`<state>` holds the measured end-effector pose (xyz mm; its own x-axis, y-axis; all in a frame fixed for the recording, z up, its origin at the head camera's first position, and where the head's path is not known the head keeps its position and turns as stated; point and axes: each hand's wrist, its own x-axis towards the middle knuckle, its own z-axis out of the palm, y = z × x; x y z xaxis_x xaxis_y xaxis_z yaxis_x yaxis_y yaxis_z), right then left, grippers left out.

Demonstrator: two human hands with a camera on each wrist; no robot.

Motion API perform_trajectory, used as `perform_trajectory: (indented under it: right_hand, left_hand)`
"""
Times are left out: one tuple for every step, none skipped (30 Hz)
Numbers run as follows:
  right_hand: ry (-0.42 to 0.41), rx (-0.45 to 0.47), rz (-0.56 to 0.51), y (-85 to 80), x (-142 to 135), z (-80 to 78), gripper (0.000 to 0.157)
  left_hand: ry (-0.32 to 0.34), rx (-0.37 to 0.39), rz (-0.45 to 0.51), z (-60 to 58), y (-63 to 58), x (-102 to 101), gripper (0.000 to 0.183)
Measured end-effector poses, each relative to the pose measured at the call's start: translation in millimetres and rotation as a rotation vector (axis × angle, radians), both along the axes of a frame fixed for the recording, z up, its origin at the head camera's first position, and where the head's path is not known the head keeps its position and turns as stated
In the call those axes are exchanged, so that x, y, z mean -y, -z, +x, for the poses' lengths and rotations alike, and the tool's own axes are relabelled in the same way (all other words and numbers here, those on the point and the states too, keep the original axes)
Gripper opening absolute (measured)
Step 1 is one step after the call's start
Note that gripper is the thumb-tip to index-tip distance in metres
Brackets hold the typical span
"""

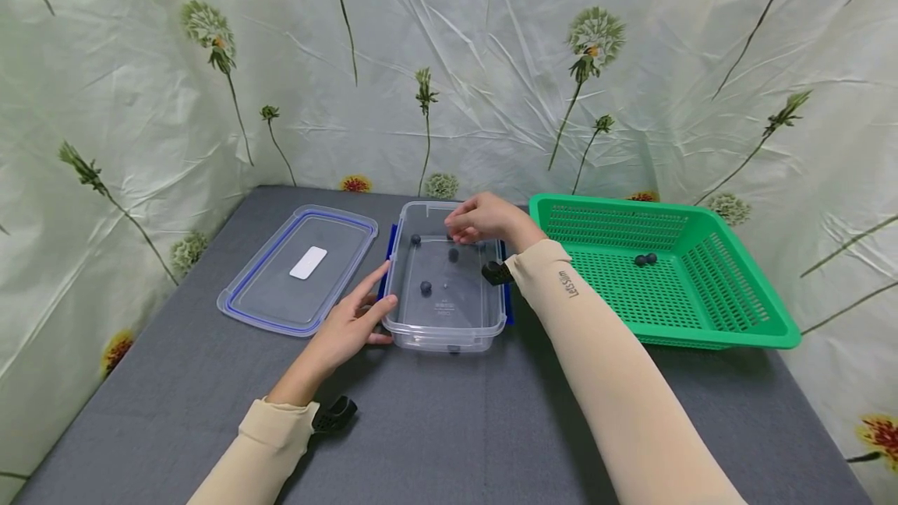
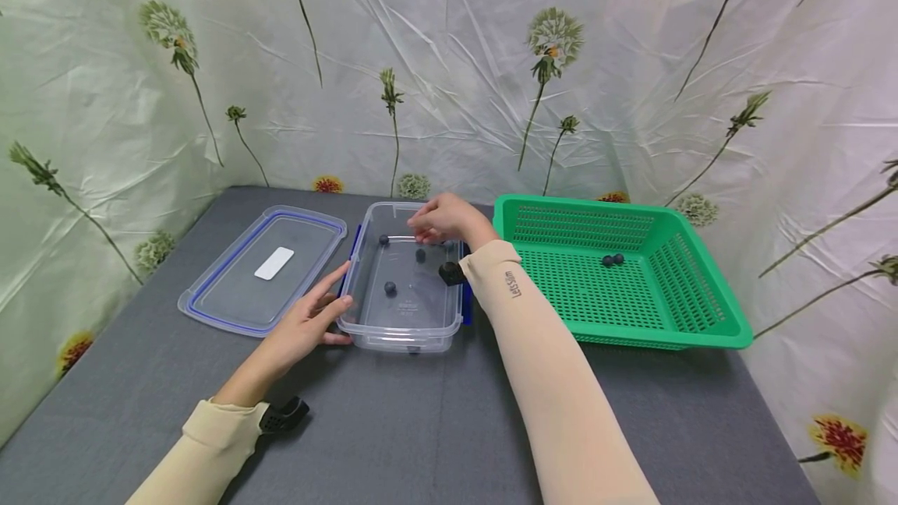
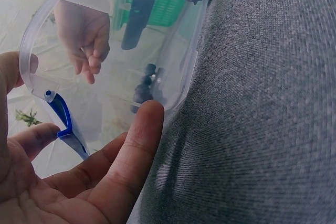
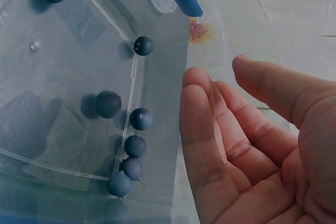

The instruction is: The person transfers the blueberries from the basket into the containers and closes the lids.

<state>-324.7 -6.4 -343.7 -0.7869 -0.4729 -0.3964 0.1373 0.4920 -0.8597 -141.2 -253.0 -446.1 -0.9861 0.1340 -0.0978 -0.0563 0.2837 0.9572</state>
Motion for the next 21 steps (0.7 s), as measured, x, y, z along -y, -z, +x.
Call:
perform_trajectory:
  right_hand:
    - [0.002, 0.0, -0.005, -1.0, -0.7, 0.5, 0.04]
    - [0.002, -0.002, -0.007, -1.8, -1.7, 0.5, 0.04]
    - [0.002, -0.003, -0.009, -2.7, -2.7, 0.8, 0.04]
    - [0.0, -0.007, -0.007, -3.5, -3.8, 1.0, 0.04]
    - [-0.003, -0.013, -0.003, -4.6, -5.1, 1.1, 0.04]
    - [-0.002, -0.016, 0.002, -5.5, -6.4, 1.2, 0.04]
    - [-0.002, -0.021, 0.008, -6.1, -7.8, 0.9, 0.039]
    - [-0.004, -0.027, 0.013, -6.7, -9.3, 0.5, 0.039]
    - [-0.004, -0.031, 0.016, -7.4, -10.6, 0.3, 0.038]
    - [-0.005, -0.036, 0.02, -7.8, -12.2, -0.3, 0.037]
    - [-0.006, -0.04, 0.02, -8.0, -13.8, -1.0, 0.037]
    - [-0.007, -0.043, 0.017, -8.1, -15.5, -1.8, 0.036]
    - [-0.009, -0.044, 0.013, -8.1, -17.2, -2.6, 0.037]
    - [-0.012, -0.047, 0.011, -8.4, -19.1, -3.2, 0.037]
    - [-0.011, -0.048, 0.008, -8.7, -21.3, -3.8, 0.037]
    - [-0.012, -0.052, 0.008, -9.1, -23.5, -4.3, 0.037]
    - [-0.011, -0.053, 0.003, -9.5, -25.8, -4.7, 0.038]
    - [-0.012, -0.054, -0.001, -10.1, -28.1, -5.1, 0.038]
    - [-0.011, -0.058, -0.001, -10.8, -30.6, -5.4, 0.038]
    - [-0.009, -0.063, -0.001, -11.5, -33.1, -5.8, 0.039]
    - [-0.005, -0.065, -0.005, -12.2, -35.7, -6.1, 0.039]
  left_hand:
    - [0.0, -0.001, 0.0, 0.0, 0.1, 0.0, 0.066]
    - [0.001, -0.002, 0.002, 0.1, 0.2, 0.0, 0.066]
    - [0.001, -0.003, 0.002, 0.2, 0.4, 0.0, 0.066]
    - [0.002, -0.003, 0.002, 0.3, 0.4, 0.0, 0.066]
    - [0.002, -0.003, 0.001, 0.4, 0.5, 0.0, 0.066]
    - [0.002, -0.004, 0.001, 0.4, 0.5, 0.0, 0.066]
    - [0.002, -0.004, 0.0, 0.4, 0.7, 0.0, 0.066]
    - [0.002, -0.003, 0.001, 0.4, 0.9, 0.0, 0.066]
    - [0.002, -0.002, 0.0, 0.4, 1.0, 0.0, 0.066]
    - [0.002, 0.0, 0.0, 0.4, 1.1, 0.0, 0.066]
    - [0.002, 0.001, 0.0, 0.3, 1.2, 0.1, 0.066]
    - [0.001, 0.002, 0.0, 0.3, 1.3, 0.1, 0.066]
    - [0.0, 0.003, 0.0, 0.3, 1.5, 0.2, 0.066]
    - [-0.001, 0.005, 0.0, 0.2, 1.5, 0.2, 0.066]
    - [0.0, 0.006, 0.0, 0.2, 1.6, 0.3, 0.066]
    - [0.001, 0.006, 0.0, 0.1, 1.6, 0.3, 0.066]
    - [0.001, 0.006, 0.002, 0.0, 1.6, 0.4, 0.066]
    - [0.001, 0.006, 0.003, 0.0, 1.6, 0.4, 0.066]
    - [0.002, 0.006, 0.003, 0.0, 1.5, 0.4, 0.066]
    - [0.003, 0.006, 0.004, 0.0, 1.4, 0.4, 0.066]
    - [0.004, 0.005, 0.004, -0.1, 1.3, 0.4, 0.066]
